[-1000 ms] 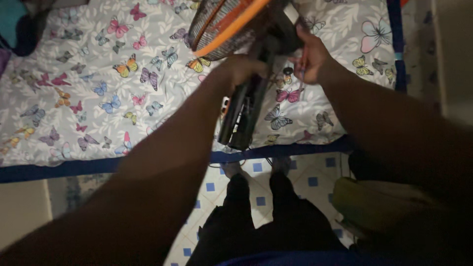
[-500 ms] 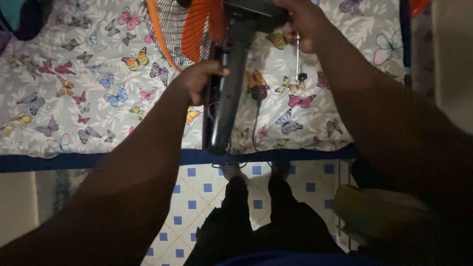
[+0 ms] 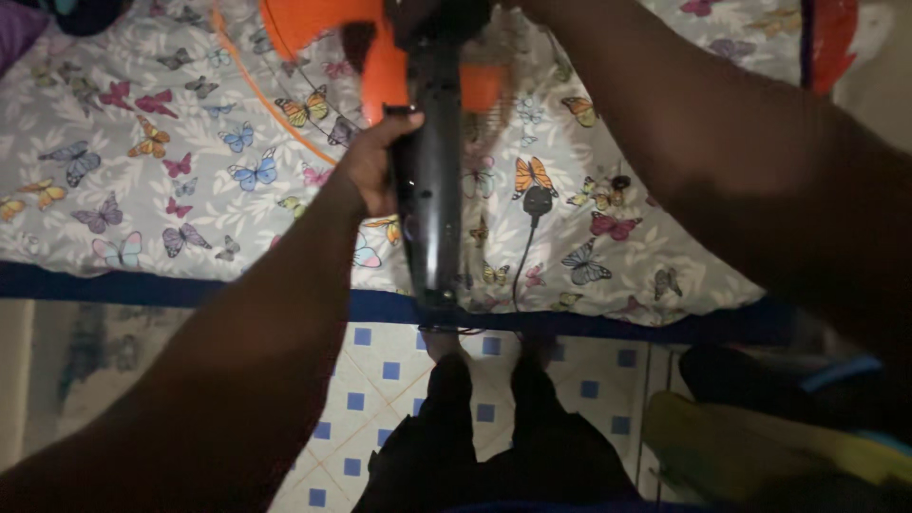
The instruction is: The person works on an electric standing fan laid on a bed. They unscrew the rear housing with a screwdriver, separate the motor housing halves, handle the internal wiring and components, then reattach the housing and continue tightening screws on the fan body.
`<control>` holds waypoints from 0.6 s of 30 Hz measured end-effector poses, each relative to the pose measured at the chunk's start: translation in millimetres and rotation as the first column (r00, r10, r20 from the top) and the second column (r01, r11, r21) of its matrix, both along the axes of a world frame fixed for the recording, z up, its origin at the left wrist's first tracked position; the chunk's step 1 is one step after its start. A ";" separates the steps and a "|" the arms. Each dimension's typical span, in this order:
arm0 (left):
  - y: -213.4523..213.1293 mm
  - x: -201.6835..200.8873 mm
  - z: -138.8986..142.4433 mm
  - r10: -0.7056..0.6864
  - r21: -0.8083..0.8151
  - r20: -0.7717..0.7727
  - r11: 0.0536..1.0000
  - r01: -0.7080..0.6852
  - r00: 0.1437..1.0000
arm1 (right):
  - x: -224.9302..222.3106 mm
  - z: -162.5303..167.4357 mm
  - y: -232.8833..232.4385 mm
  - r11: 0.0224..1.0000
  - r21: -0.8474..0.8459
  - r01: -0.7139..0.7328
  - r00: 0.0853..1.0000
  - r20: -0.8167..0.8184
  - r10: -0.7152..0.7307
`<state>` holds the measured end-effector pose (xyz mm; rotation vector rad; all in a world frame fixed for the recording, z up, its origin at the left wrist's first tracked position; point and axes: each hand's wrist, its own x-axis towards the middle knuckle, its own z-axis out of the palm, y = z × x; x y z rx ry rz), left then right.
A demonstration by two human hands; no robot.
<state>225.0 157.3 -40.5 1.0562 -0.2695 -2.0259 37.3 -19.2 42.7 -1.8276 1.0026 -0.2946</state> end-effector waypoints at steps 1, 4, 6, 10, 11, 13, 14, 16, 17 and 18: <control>6.4 -1.8 -2.2 -0.025 -0.044 -0.109 0.999 0.021 0.994 | 16.1 4.2 2.0 0.998 -0.021 -0.053 0.998 -0.029 0.052; 29.4 -17.6 -13.6 0.005 -0.054 -0.360 0.998 -0.026 0.933 | 57.8 14.1 11.9 0.981 -0.058 -0.187 0.977 -0.111 0.180; 43.7 -27.3 -22.6 0.064 -0.006 -0.426 0.997 -0.074 0.903 | 71.8 16.7 23.2 0.965 -0.069 -0.252 0.957 -0.167 0.238; 66.2 -40.2 -44.4 0.122 0.029 -0.399 0.992 -0.120 0.909 | 73.2 8.9 44.7 0.949 -0.092 -0.301 0.915 -0.307 0.260; 70.3 -44.0 -50.2 0.121 0.019 -0.391 0.992 -0.124 0.912 | 68.7 4.2 48.4 0.948 -0.104 -0.300 0.916 -0.308 0.257; 72.5 -42.7 -60.2 0.110 0.051 -0.463 0.994 -0.097 0.880 | 72.3 -7.3 49.0 0.895 0.012 -0.446 0.888 -0.124 0.443; 72.9 -41.8 -64.7 0.102 0.063 -0.493 0.995 -0.082 0.864 | 72.8 -14.2 47.7 0.855 0.054 -0.516 0.856 -0.018 0.517; 76.0 -41.1 -71.7 0.106 0.064 -0.477 0.994 -0.086 0.873 | 67.6 -28.3 44.9 0.801 -0.142 -0.582 0.806 -0.229 0.545; 79.0 -39.3 -74.1 0.117 0.066 -0.462 0.993 -0.097 0.879 | 67.4 -32.3 45.7 0.746 -0.233 -0.624 0.773 -0.329 0.543; 81.3 -38.8 -75.7 0.121 0.059 -0.463 0.993 -0.105 0.878 | 60.3 -38.9 47.9 0.794 -0.299 -0.530 0.840 -0.311 0.444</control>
